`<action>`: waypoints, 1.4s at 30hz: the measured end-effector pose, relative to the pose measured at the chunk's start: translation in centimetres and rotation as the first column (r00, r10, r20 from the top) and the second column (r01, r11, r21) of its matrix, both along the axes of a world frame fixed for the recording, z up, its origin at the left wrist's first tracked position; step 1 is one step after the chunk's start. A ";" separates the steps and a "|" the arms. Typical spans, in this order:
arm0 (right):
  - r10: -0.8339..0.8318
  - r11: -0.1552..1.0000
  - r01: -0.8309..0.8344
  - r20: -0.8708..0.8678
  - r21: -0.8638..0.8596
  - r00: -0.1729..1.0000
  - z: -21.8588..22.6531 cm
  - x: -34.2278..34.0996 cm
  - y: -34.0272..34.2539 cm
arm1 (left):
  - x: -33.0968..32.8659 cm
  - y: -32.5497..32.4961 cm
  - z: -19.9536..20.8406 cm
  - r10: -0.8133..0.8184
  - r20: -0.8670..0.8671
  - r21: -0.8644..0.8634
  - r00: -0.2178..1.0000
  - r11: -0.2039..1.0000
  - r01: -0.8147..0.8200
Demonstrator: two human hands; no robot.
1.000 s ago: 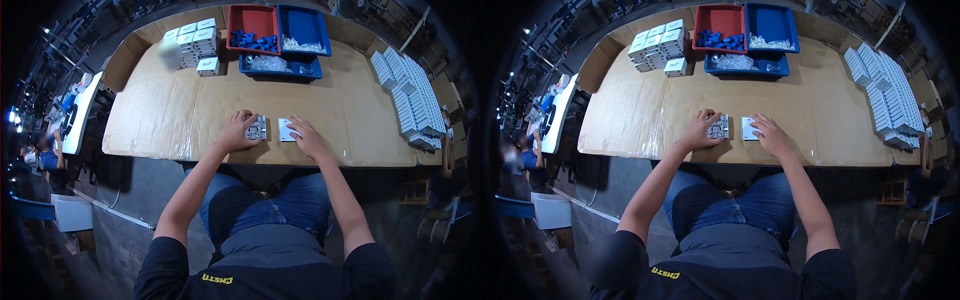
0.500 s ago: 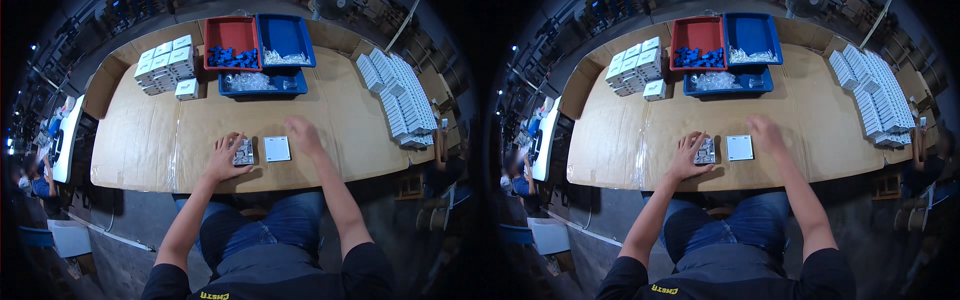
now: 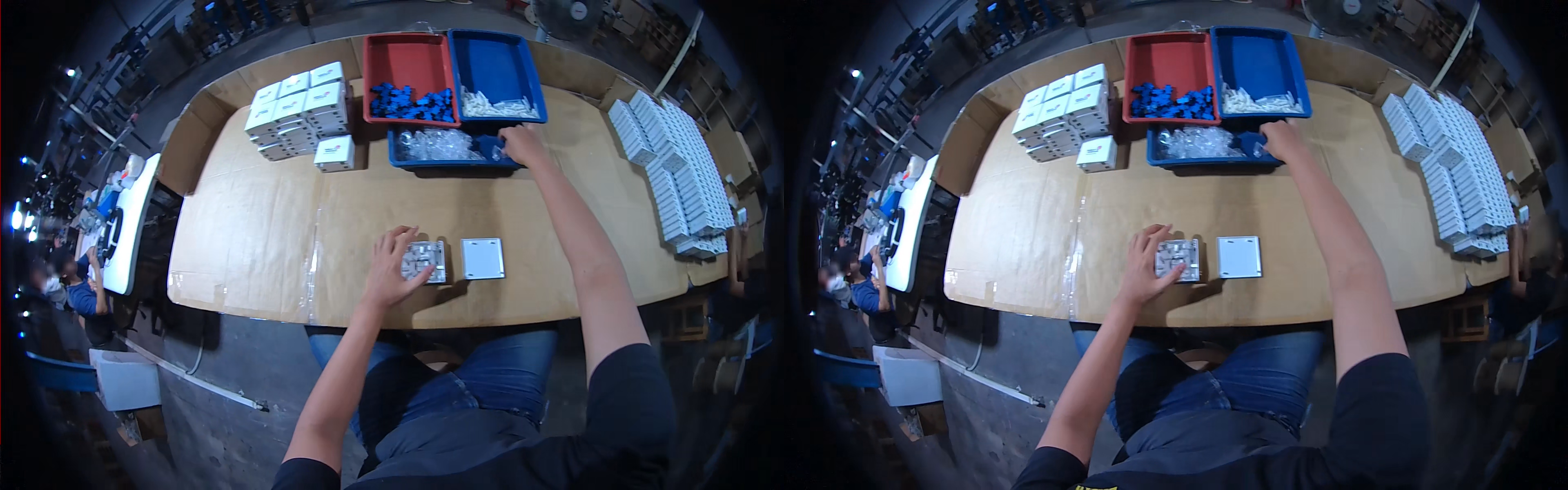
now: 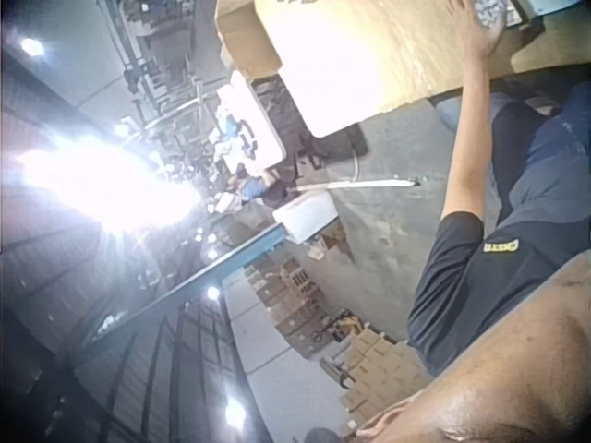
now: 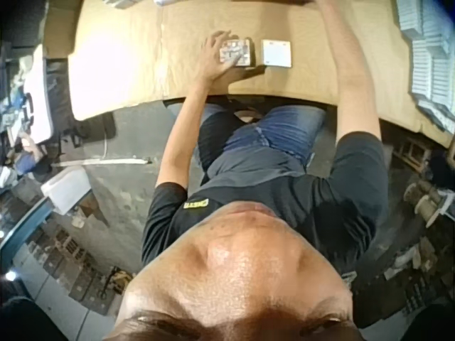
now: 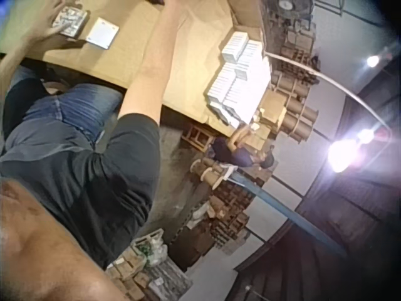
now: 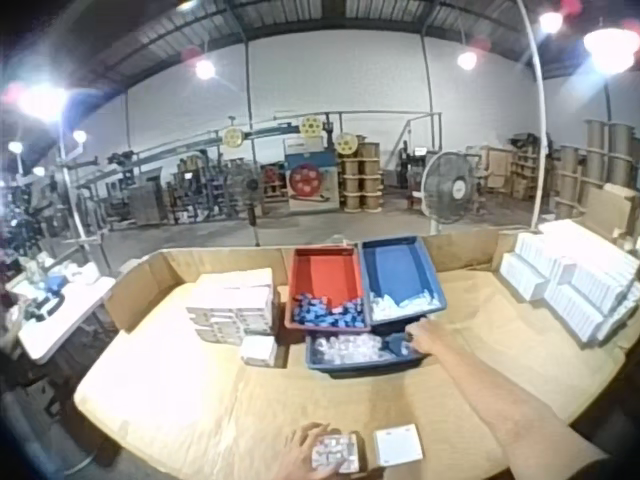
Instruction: Assembling components into a white electronic enclosure and packing small parts into plastic bags.
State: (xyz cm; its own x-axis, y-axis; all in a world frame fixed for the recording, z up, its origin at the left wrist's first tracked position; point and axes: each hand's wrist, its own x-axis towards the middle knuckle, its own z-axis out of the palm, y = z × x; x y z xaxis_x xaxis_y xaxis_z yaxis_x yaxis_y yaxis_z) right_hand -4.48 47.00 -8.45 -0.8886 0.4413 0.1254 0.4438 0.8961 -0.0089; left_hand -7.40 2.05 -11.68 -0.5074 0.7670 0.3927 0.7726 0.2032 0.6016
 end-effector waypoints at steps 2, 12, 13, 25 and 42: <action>-0.018 1.000 0.018 -0.052 -0.002 0.998 -0.4 0.7 1.0 | -0.1 0.6 -0.2 -0.053 0.021 0.035 0.998 0.998 0.052; -0.295 0.557 -0.417 -0.641 -0.718 0.709 5.4 7.0 -11.4 | 1.6 0.9 1.0 0.132 0.105 0.240 0.986 0.959 -0.154; -0.320 0.537 -0.424 -0.641 -0.730 0.698 6.2 9.0 -14.7 | 3.0 1.7 2.2 0.063 0.378 0.288 0.924 0.940 -0.182; -0.589 0.440 -0.460 -0.634 -0.772 0.501 7.8 19.5 -29.5 | 11.3 1.6 7.3 -0.297 0.839 0.454 0.455 0.844 -0.285; -0.606 -0.047 -0.669 -0.511 -0.742 0.610 8.9 18.5 -34.6 | 13.5 -2.6 9.1 -0.386 0.792 0.506 0.473 0.849 -0.155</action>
State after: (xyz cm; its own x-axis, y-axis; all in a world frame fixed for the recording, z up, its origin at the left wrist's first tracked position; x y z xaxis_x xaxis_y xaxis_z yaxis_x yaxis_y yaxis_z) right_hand 14.05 12.35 0.41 -0.7838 0.6167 0.0722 -0.3323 -0.3183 -0.8879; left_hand 6.09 -0.54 -2.59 -0.6991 0.7049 0.1200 -0.1880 -0.3431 0.9203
